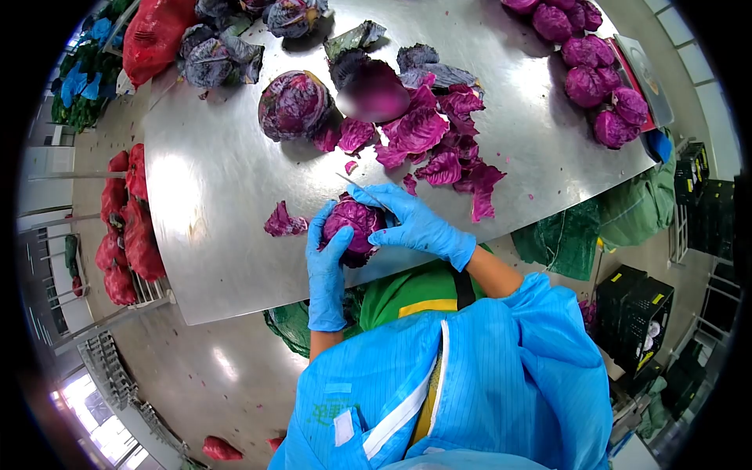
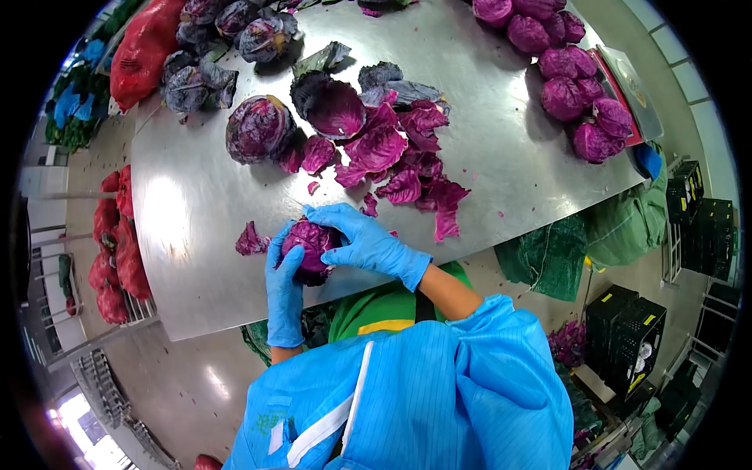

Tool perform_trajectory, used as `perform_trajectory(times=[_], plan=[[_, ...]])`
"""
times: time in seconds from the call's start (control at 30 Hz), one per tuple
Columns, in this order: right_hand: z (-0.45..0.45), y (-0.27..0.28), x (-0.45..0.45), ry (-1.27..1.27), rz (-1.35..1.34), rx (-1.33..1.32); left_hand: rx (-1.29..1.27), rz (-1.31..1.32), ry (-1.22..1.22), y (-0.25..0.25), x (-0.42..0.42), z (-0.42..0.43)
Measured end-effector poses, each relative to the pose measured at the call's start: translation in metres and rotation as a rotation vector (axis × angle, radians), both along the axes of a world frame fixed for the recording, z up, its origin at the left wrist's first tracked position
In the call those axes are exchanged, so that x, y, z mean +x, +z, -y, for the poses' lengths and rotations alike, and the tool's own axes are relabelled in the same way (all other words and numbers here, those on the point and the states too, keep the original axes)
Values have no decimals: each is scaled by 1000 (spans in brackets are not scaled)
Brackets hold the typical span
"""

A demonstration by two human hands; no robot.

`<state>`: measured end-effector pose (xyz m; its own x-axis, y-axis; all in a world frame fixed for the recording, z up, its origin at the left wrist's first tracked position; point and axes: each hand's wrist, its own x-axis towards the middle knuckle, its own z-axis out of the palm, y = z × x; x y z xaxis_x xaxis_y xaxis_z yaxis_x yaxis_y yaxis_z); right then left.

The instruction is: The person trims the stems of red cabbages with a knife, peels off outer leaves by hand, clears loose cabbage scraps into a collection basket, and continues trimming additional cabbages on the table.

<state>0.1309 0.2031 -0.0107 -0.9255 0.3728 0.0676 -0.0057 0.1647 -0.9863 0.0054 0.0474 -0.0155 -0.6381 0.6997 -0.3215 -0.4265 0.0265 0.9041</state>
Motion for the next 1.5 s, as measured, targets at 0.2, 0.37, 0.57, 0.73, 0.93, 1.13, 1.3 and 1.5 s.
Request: perform_trajectory(times=[0.2, 0.37, 0.57, 0.73, 0.93, 1.13, 1.3, 1.5], plan=[[10, -10, 6, -139, 33, -122, -73, -254, 90, -3, 11, -1], [3, -18, 17, -87, 73, 21, -198, -346, -103, 15, 9, 3], [20, -20, 14, -259, 50, 35, -183, -309, -72, 6, 21, 10], [22, -27, 23, -223, 459, 603, -175, -313, -18, 2, 34, 16], [-39, -16, 54, -626, 321, 786, -92, -305, -8, -4, 26, 41], [-8, 27, 15, -9, 107, 311, -132, -632, -184, 5, 16, 26], [-23, 9, -2, 203, 242, 147, -144, -648, -271, 10, 6, 23], [-31, 3, -11, 261, 165, 525, -175, -751, -329, 13, -4, 21]])
